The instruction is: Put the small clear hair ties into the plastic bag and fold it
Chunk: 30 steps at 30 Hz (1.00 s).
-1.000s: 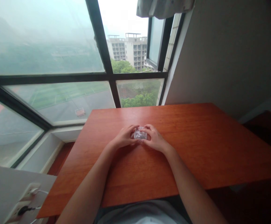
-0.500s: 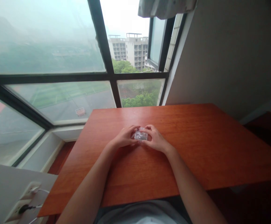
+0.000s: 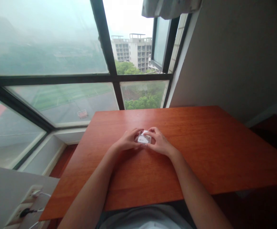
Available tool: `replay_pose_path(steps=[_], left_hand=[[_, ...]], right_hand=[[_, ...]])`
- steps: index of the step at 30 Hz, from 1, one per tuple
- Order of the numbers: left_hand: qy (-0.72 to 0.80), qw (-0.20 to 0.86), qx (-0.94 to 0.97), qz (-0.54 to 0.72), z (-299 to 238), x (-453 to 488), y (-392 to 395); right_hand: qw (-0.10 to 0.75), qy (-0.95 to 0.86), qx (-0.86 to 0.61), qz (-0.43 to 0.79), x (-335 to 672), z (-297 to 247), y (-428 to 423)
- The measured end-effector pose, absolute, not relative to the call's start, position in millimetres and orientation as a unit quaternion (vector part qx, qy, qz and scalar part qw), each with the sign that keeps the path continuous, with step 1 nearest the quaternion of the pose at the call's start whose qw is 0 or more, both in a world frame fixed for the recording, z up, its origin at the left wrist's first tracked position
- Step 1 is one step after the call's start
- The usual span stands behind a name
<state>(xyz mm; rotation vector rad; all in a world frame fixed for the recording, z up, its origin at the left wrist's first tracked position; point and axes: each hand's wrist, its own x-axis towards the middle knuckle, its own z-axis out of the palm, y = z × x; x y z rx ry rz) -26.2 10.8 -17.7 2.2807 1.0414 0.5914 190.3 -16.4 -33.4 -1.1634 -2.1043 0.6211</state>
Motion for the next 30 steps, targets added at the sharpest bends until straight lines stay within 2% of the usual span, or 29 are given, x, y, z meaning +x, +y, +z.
replay_pose_path(steps=[21,30], left_hand=[[0.37,0.259,0.867,0.212,-21.1,-29.3,12.7],[0.371,0.209,0.882,0.202,-15.5,-24.4,7.5]], right_hand=[[0.279,-0.818,-0.466,0.188,189.7,-31.7,-19.3],[0.263,-0.825,-0.477,0.148,186.3,-30.8,-20.7]])
